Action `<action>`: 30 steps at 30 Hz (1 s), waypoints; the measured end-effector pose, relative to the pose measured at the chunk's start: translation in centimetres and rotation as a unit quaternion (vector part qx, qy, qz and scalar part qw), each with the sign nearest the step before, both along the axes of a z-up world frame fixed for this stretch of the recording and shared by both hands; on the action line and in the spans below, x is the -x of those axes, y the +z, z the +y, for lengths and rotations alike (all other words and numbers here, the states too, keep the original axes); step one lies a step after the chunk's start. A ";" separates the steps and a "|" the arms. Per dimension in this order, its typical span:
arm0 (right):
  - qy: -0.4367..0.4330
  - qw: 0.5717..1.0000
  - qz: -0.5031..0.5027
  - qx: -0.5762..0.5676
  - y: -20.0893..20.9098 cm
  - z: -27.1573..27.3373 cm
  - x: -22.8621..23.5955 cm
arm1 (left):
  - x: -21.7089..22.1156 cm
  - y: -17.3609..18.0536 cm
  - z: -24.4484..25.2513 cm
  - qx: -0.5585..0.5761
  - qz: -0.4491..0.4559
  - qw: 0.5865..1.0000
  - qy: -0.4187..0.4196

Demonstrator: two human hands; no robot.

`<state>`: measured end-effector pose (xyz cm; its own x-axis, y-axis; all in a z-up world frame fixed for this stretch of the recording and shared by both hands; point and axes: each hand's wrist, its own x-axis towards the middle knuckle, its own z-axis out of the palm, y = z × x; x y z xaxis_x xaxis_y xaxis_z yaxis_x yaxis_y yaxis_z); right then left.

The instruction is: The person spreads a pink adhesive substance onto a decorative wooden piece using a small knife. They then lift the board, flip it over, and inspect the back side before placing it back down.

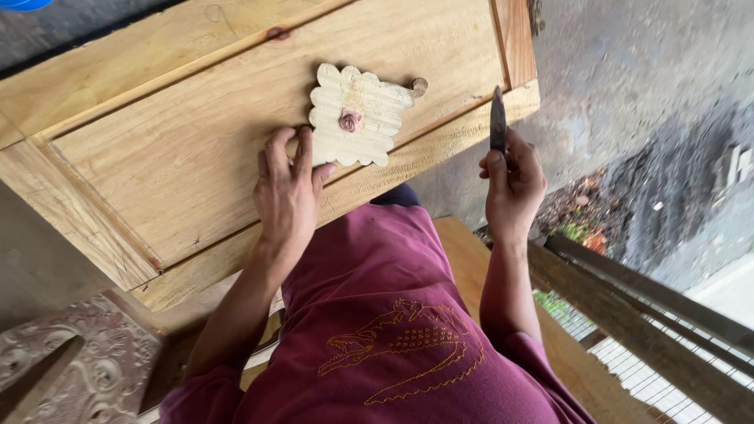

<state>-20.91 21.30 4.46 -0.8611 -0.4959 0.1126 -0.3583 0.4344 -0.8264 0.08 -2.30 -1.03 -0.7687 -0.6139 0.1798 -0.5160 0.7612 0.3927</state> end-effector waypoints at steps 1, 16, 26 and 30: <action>-0.015 0.999 -0.024 0.030 -0.4 0.9 -0.8 | 0.1 0.1 -0.3 0.006 -0.006 1.000 -0.011; -0.021 0.999 0.006 0.040 -2.7 9.0 2.6 | 10.3 5.6 -3.1 0.015 -0.073 0.974 -0.213; 0.177 0.982 0.025 0.058 -6.1 10.0 2.8 | 15.9 5.2 -1.0 -0.066 -0.106 0.962 -0.243; 0.199 0.975 0.036 0.092 -7.9 8.8 2.2 | 17.6 5.1 -1.6 -0.051 -0.109 0.951 -0.285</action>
<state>-23.08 30.09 -3.43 -0.5912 -0.7547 0.2845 -0.5286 0.0961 -0.8434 -17.57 -3.88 4.09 -0.9939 -0.0927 -0.0606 -0.1094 0.9052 0.4106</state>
